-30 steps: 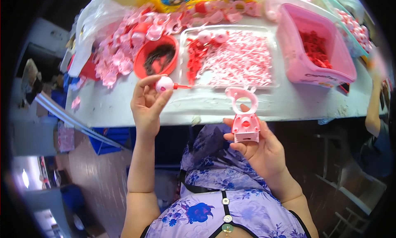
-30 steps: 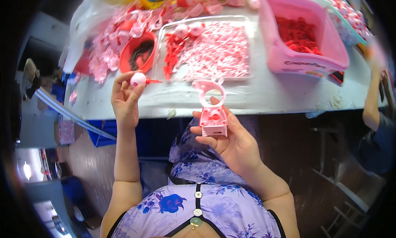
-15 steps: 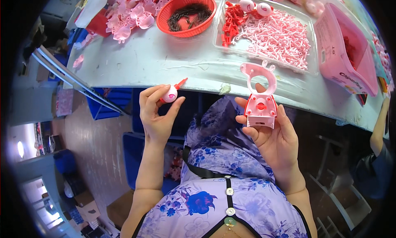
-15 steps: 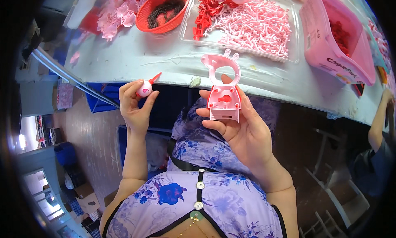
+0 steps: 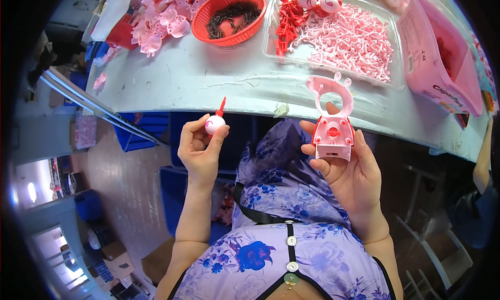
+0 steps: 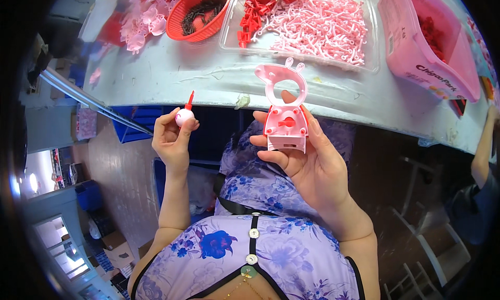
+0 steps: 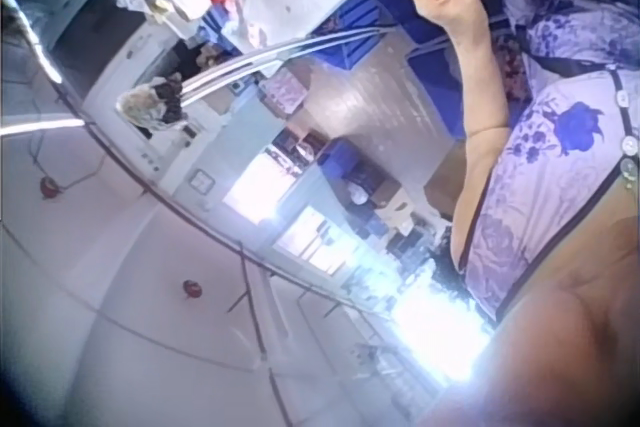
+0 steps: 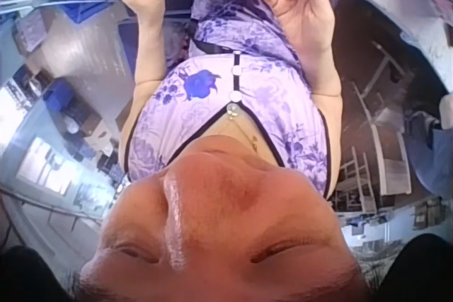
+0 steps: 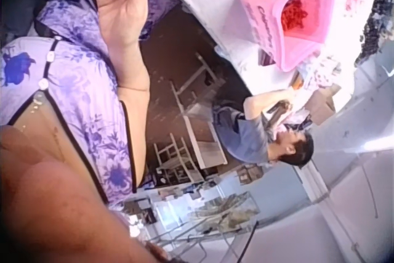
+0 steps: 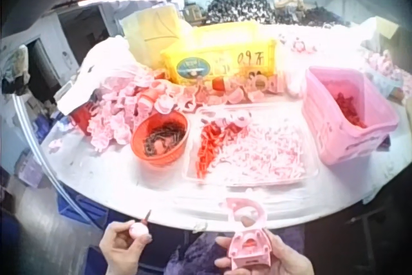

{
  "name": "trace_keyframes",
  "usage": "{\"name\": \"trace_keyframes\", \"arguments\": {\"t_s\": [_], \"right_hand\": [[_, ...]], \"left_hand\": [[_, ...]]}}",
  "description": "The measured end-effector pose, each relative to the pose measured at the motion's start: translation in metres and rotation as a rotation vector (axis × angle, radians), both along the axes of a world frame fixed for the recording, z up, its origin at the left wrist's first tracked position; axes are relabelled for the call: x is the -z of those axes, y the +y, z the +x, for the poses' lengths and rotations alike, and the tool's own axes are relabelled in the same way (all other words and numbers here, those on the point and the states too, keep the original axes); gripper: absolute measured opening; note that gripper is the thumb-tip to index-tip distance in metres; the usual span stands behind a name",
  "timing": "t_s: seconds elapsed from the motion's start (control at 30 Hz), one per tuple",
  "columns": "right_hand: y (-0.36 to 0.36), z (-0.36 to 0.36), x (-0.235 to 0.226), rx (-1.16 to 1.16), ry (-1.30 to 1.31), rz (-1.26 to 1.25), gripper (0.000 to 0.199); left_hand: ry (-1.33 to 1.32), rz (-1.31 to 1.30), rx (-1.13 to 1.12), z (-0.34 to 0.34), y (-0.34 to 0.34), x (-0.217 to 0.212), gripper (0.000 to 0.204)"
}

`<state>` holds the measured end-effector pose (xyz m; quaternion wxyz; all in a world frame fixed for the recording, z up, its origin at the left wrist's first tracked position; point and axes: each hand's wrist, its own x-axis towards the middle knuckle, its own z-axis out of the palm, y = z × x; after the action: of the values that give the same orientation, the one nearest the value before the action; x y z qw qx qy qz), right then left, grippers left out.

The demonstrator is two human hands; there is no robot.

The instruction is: The person assembles small pink and white plastic toys at a workbench. They pick up a pink plastic frame, insert a white spherical head, and attach small red limbs to the body. The person then places the completed toy into a blue bin below the table. This process is repeated for multiple units.

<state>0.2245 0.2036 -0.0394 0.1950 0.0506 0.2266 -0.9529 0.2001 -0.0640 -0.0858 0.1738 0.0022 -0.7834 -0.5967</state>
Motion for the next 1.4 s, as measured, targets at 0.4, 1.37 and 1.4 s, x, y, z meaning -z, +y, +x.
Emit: {"name": "trace_keyframes", "arguments": {"t_s": [0.4,1.37,1.4], "right_hand": [[-0.012,-0.002,-0.007,-0.039,-0.025,0.046,0.055],[-0.005,-0.002,-0.005,-0.059,-0.002,0.07,0.057],[-0.007,-0.003,-0.006,-0.068,0.005,0.074,0.057]], "left_hand": [[-0.062,0.191,-0.053,-0.003,0.01,-0.005,0.026],[-0.001,0.22,-0.016,0.001,0.007,0.001,0.026],[0.008,0.235,-0.017,0.0,0.006,0.002,0.026]]}}
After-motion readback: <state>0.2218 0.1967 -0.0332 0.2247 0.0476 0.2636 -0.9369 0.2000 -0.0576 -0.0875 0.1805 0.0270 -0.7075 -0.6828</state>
